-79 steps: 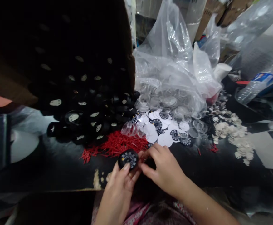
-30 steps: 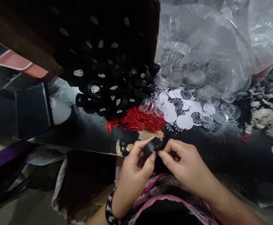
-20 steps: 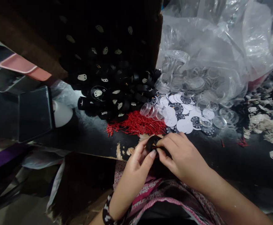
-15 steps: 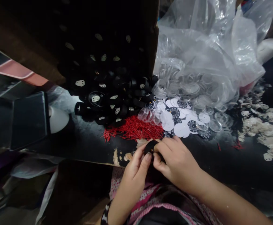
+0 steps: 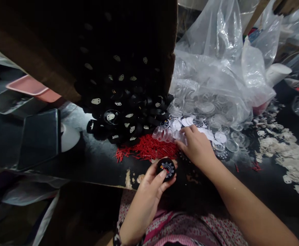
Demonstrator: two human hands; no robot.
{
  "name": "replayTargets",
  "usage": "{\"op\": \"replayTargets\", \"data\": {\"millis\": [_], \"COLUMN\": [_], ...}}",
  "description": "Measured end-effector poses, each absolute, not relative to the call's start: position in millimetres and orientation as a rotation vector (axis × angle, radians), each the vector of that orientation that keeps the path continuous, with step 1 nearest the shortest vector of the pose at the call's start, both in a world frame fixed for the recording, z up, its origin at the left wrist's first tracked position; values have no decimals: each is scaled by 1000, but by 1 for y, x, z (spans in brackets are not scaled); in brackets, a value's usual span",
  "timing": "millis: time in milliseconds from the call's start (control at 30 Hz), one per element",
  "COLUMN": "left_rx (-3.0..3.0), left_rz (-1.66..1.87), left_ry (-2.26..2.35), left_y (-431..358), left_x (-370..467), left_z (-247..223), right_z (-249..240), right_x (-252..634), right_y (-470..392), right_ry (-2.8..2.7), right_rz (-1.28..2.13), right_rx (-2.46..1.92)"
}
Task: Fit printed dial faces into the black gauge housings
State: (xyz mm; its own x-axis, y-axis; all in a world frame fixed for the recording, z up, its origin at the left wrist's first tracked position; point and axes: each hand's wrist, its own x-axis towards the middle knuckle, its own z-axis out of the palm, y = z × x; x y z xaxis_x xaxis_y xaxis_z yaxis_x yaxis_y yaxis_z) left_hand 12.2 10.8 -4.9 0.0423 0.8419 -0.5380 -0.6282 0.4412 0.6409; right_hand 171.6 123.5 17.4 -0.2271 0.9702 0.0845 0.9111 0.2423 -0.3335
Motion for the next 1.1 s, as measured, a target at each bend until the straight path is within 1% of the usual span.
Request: {"op": "replayTargets", "data": {"millis": [167, 233, 433, 567, 633, 733, 800, 967, 1100], "left_rx": [239, 223, 49, 128, 231, 414, 552, 862, 980], "left_rz": [1123, 1132, 1187, 1189, 1175, 1126, 1096, 1034, 1033], "left_ry": [971, 911, 874, 918, 976, 1029, 1058, 1149, 1202], "left_y": [14, 15, 17, 18, 18, 15, 11, 2, 5], "left_x": [11, 11, 14, 14, 16, 20, 22, 22, 27], "left_z": [-1, -1, 1, 4, 3, -2, -5, -6, 0], "right_z": [12, 16, 15, 14, 18, 24, 26, 22, 15], "right_x": [181, 181, 164, 166, 168, 166, 161, 150, 147], "right_y": [120, 106, 58, 46, 47, 53, 58, 60, 57], "right_ry": [-1964, -1911, -2249, -2320, -2233, -2011, -1988, -2131, -2053], "right_rz": [544, 545, 471, 388, 477, 709, 783, 523, 496], "right_rx": [-1622, -1547, -1161, -994, -1023, -1243, -1365, -1432, -1346]}}
